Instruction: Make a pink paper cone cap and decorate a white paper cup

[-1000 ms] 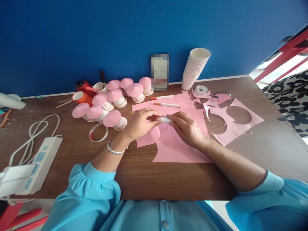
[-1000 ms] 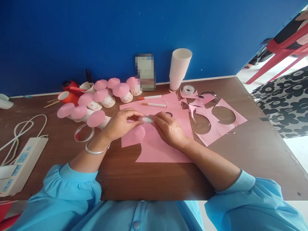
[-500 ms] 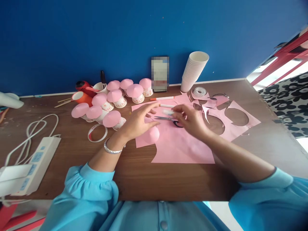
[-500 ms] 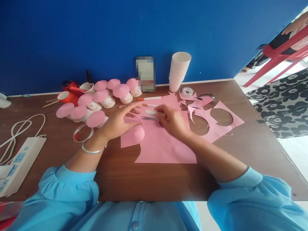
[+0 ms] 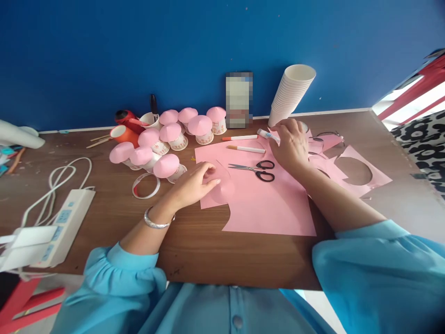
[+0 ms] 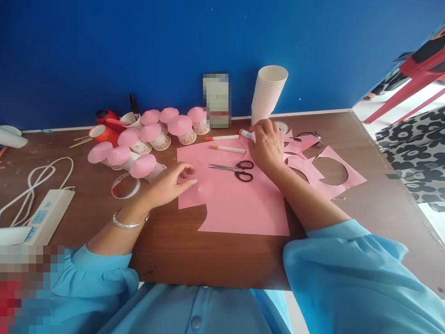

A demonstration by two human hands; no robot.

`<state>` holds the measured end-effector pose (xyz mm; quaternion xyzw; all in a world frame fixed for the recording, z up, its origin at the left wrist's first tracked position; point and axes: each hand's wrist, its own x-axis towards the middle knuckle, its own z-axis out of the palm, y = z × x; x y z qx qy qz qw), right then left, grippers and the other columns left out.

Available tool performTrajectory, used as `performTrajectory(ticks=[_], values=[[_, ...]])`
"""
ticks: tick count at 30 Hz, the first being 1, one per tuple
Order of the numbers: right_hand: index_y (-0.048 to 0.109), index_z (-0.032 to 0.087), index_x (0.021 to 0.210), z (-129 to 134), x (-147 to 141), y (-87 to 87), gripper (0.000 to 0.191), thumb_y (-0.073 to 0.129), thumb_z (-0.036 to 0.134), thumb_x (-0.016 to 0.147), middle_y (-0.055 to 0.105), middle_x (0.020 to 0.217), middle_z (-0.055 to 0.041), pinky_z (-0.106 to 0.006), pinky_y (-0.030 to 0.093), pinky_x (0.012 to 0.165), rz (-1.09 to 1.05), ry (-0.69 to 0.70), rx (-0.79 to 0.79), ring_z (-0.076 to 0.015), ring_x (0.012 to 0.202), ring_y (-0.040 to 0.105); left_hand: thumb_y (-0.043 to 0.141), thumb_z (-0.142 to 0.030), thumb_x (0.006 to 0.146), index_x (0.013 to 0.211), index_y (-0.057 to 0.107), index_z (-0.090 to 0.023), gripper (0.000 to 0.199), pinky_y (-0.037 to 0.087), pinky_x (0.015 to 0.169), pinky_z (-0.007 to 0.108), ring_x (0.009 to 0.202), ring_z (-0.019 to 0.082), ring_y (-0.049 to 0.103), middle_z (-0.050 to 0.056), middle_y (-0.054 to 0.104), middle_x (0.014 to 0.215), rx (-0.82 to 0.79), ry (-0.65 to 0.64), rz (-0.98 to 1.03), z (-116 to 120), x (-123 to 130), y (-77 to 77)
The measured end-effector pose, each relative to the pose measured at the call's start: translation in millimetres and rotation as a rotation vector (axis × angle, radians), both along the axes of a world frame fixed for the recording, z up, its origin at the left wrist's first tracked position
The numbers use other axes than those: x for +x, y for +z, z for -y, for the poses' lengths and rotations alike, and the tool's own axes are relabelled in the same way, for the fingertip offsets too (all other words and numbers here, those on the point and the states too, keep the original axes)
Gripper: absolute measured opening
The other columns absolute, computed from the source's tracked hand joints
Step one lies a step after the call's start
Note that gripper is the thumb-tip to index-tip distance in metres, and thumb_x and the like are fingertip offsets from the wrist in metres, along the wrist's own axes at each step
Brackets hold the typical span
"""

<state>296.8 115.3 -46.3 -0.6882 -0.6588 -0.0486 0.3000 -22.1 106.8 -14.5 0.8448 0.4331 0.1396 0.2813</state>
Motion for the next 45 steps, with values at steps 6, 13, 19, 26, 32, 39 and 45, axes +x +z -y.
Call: performTrajectory(ticks=[6, 13, 19, 26, 32, 39, 45], values=[[0.069, 0.018, 0.11, 64.8, -51.2, 12.7, 0.018, 0.06, 0.019, 0.095, 0.072, 0.11, -0.011, -0.04, 0.055, 0.08, -0.083, 0.372, -0.127, -0.027, 0.097, 0.068, 0.087, -0.033, 0.074, 0.129, 0.055, -0.022, 0.064, 0.054, 0.103, 0.046, 0.122, 0.03, 0.063, 0.012, 0.063, 0.135, 0.073, -0.097, 0.015, 17.6, -6.2, 0.1], [0.07, 0.017, 0.12, 81.3, -86.9, 10.7, 0.036, 0.078, 0.032, 0.088, 0.068, 0.119, -0.0143, -0.046, 0.056, 0.084, 0.048, 0.457, -0.276, -0.034, 0.111, 0.06, 0.093, -0.034, 0.066, 0.138, 0.047, -0.019, 0.087, 0.048, 0.109, 0.056, 0.131, 0.038, 0.055, 0.017, 0.057, 0.14, 0.167, -0.131, -0.064, 28.7, -9.6, -6.7], [0.072, 0.018, 0.119, 83.3, -97.0, 6.8, 0.037, 0.079, 0.036, 0.087, 0.064, 0.119, -0.0145, -0.048, 0.055, 0.089, 0.049, 0.447, -0.342, -0.034, 0.112, 0.055, 0.091, -0.037, 0.069, 0.136, 0.05, -0.018, 0.081, 0.048, 0.11, 0.056, 0.129, 0.039, 0.056, 0.017, 0.058, 0.138, 0.171, -0.109, -0.109, 32.4, -12.3, -7.5], [0.071, 0.017, 0.122, 88.4, -103.9, -8.0, 0.042, 0.081, 0.026, 0.082, 0.062, 0.12, -0.0145, -0.051, 0.052, 0.102, -0.07, 0.486, -0.302, -0.0336, 0.114, 0.054, 0.09, -0.04, 0.07, 0.129, 0.055, -0.017, 0.072, 0.048, 0.108, 0.056, 0.126, 0.038, 0.056, 0.017, 0.058, 0.135, 0.166, -0.104, -0.118, 30.4, -15.2, -13.0], [0.07, 0.018, 0.122, 91.1, -108.2, -7.3, 0.042, 0.081, 0.024, 0.082, 0.064, 0.12, -0.014, -0.054, 0.052, 0.104, -0.131, 0.543, -0.331, -0.0334, 0.114, 0.055, 0.092, -0.034, 0.067, 0.13, 0.05, -0.016, 0.078, 0.049, 0.104, 0.054, 0.123, 0.038, 0.057, 0.018, 0.06, 0.131, 0.161, -0.101, -0.09, 33.5, -16.5, -11.3], [0.066, 0.02, 0.126, 94.6, -113.5, -5.1, 0.046, 0.079, 0.02, 0.082, 0.064, 0.122, -0.013, -0.054, 0.054, 0.102, -0.163, 0.581, -0.367, -0.0334, 0.115, 0.056, 0.092, -0.039, 0.063, 0.131, 0.05, -0.016, 0.083, 0.052, 0.095, 0.053, 0.113, 0.038, 0.061, 0.016, 0.064, 0.12, 0.05, -0.08, -0.169, 38.4, -18.5, -2.5], [0.067, 0.021, 0.125, 92.7, -118.4, 3.1, 0.055, 0.088, 0.03, 0.075, 0.065, 0.123, -0.012, -0.053, 0.051, 0.104, -0.244, 0.561, -0.46, -0.0335, 0.118, 0.057, 0.089, -0.044, 0.068, 0.115, 0.057, -0.019, 0.062, 0.052, 0.092, 0.05, 0.109, 0.034, 0.06, 0.012, 0.063, 0.115, 0.052, -0.111, -0.169, 42.3, -23.1, -1.5]])
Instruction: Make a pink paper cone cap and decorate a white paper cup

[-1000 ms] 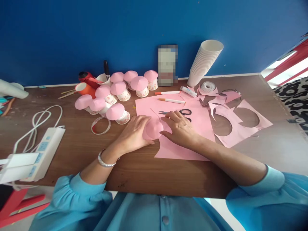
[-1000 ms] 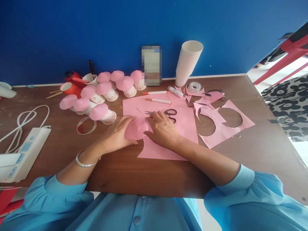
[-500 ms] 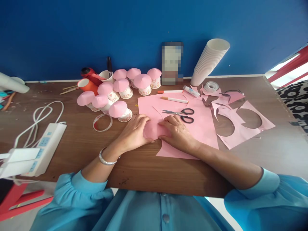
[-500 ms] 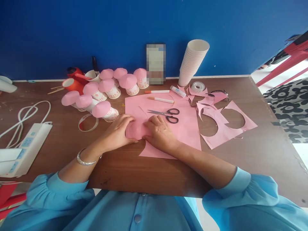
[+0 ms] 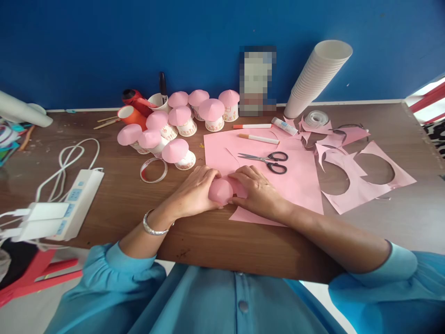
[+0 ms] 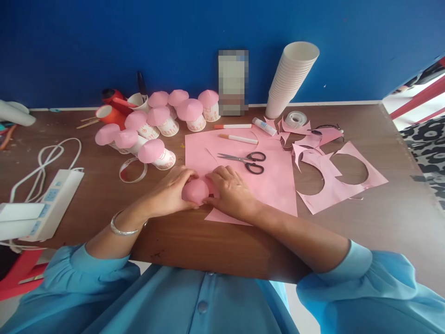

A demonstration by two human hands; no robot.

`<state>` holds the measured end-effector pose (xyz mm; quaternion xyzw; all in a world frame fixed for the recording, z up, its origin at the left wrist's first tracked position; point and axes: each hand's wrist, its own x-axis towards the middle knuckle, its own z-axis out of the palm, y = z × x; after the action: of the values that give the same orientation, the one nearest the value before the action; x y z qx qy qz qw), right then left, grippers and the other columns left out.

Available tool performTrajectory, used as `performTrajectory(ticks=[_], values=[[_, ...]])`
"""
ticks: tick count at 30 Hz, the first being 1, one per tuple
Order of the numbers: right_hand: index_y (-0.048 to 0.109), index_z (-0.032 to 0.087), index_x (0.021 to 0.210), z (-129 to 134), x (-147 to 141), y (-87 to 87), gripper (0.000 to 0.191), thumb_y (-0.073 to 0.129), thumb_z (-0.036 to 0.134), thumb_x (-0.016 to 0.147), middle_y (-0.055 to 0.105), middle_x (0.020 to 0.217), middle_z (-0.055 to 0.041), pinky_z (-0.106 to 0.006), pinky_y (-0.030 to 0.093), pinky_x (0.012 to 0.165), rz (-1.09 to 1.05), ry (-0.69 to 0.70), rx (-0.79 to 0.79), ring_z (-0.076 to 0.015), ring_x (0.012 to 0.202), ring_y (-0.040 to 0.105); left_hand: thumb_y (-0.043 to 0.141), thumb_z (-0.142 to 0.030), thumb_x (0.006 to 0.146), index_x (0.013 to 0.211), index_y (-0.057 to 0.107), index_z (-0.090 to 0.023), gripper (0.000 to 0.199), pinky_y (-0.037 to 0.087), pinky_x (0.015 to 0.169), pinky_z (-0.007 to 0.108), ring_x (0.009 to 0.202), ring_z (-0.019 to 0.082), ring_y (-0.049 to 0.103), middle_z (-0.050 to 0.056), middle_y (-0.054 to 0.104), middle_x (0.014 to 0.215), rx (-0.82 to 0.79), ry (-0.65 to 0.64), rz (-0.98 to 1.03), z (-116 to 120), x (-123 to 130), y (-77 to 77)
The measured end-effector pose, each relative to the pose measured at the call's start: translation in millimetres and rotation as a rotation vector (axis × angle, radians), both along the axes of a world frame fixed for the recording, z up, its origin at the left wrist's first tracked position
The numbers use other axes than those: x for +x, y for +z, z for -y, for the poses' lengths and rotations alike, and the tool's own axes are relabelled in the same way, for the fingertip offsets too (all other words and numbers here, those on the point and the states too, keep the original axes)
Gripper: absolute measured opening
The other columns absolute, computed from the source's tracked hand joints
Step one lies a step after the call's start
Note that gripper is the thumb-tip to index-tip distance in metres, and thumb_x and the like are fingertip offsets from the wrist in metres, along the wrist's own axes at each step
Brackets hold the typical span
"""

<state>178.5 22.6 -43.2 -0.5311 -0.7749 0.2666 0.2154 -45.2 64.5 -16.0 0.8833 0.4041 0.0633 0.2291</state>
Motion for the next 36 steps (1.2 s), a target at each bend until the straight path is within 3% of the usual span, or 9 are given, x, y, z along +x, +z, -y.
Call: performTrajectory(ticks=[6, 10, 12, 14, 16, 19, 21, 28, 36], values=[[0.069, 0.02, 0.082, -7.8, -9.4, 14.3, 0.025, 0.086, 0.038, 0.076, 0.069, 0.096, -0.0047, -0.039, 0.05, 0.084, -0.135, -0.054, -0.241, -0.0239, 0.094, 0.061, 0.088, -0.031, 0.072, 0.111, 0.054, -0.017, 0.053, 0.053, 0.091, 0.048, 0.107, 0.032, 0.059, 0.012, 0.059, 0.114, 0.073, -0.022, -0.009, 11.8, 2.5, 4.7], [0.066, 0.02, 0.075, -11.8, -14.4, 17.5, 0.016, 0.077, 0.029, 0.08, 0.068, 0.085, -0.0005, -0.032, 0.044, 0.074, -0.305, -0.147, -0.394, -0.0171, 0.08, 0.06, 0.084, -0.024, 0.074, 0.111, 0.055, -0.017, 0.047, 0.052, 0.092, 0.049, 0.109, 0.032, 0.059, 0.012, 0.059, 0.113, 0.094, -0.005, 0.017, 19.0, 3.7, 10.3], [0.066, 0.02, 0.074, -11.7, -14.1, 18.2, 0.013, 0.074, 0.027, 0.081, 0.068, 0.082, 0.0005, -0.031, 0.042, 0.072, -0.396, -0.15, -0.394, -0.0156, 0.078, 0.058, 0.087, -0.026, 0.07, 0.116, 0.054, -0.018, 0.056, 0.051, 0.096, 0.048, 0.113, 0.031, 0.058, 0.012, 0.059, 0.117, 0.051, 0.029, 0.099, 19.9, 2.0, 14.5], [0.067, 0.02, 0.072, -10.3, -11.9, 20.0, 0.015, 0.075, 0.03, 0.08, 0.067, 0.08, 0.0012, -0.03, 0.04, 0.071, -0.488, -0.137, -0.368, -0.0143, 0.074, 0.055, 0.088, -0.032, 0.07, 0.123, 0.054, -0.02, 0.064, 0.05, 0.1, 0.046, 0.117, 0.03, 0.058, 0.011, 0.06, 0.124, -0.074, 0.095, 0.242, 17.9, -0.1, 19.5], [0.068, 0.02, 0.072, -8.2, -8.5, 23.4, 0.019, 0.076, 0.036, 0.081, 0.066, 0.08, 0.0013, -0.031, 0.038, 0.069, -0.581, -0.114, -0.352, -0.0132, 0.071, 0.05, 0.084, -0.042, 0.076, 0.121, 0.058, -0.021, 0.055, 0.051, 0.097, 0.041, 0.112, 0.026, 0.061, 0.009, 0.064, 0.122, -0.3, 0.17, 0.399, 13.6, -1.2, 24.1], [0.069, 0.02, 0.072, -5.2, -2.7, 29.4, 0.026, 0.076, 0.043, 0.083, 0.065, 0.081, 0.0003, -0.031, 0.035, 0.067, -0.677, -0.108, -0.343, -0.0132, 0.07, 0.047, 0.077, -0.049, 0.082, 0.1, 0.067, -0.017, 0.038, 0.05, 0.083, 0.033, 0.091, 0.019, 0.064, 0.004, 0.068, 0.097, -0.675, 0.241, 0.551, 5.9, 1.9, 28.3], [0.07, 0.02, 0.073, -4.0, 0.8, 32.0, 0.03, 0.076, 0.048, 0.083, 0.064, 0.081, -0.0006, -0.032, 0.037, 0.069, -0.721, -0.111, -0.347, -0.0143, 0.073, 0.05, 0.08, -0.048, 0.078, 0.086, 0.067, -0.016, 0.035, 0.047, 0.074, 0.03, 0.079, 0.016, 0.06, 0.001, 0.065, 0.081, -0.794, 0.278, 0.605, 1.5, 6.8, 29.2], [0.07, 0.02, 0.073, -5.4, 5.7, 27.8, 0.035, 0.078, 0.053, 0.081, 0.064, 0.077, -0.0004, -0.032, 0.036, 0.068, -0.774, -0.162, -0.33, -0.0149, 0.072, 0.05, 0.082, -0.04, 0.076, 0.077, 0.067, -0.015, 0.03, 0.041, 0.067, 0.026, 0.071, 0.013, 0.055, -0.001, 0.062, 0.072, -0.795, 0.286, 0.589, -7.5, 23.8, 30.4], [0.072, 0.02, 0.072, -9.3, 12.3, 31.6, 0.043, 0.076, 0.061, 0.082, 0.066, 0.08, -0.002, -0.032, 0.039, 0.071, -0.8, -0.192, -0.306, -0.0164, 0.076, 0.055, 0.083, -0.041, 0.077, 0.078, 0.069, -0.015, 0.029, 0.047, 0.077, 0.029, 0.081, 0.016, 0.061, 0.001, 0.065, 0.077, -0.752, 0.227, 0.584, -17.4, 32.3, 25.2]])
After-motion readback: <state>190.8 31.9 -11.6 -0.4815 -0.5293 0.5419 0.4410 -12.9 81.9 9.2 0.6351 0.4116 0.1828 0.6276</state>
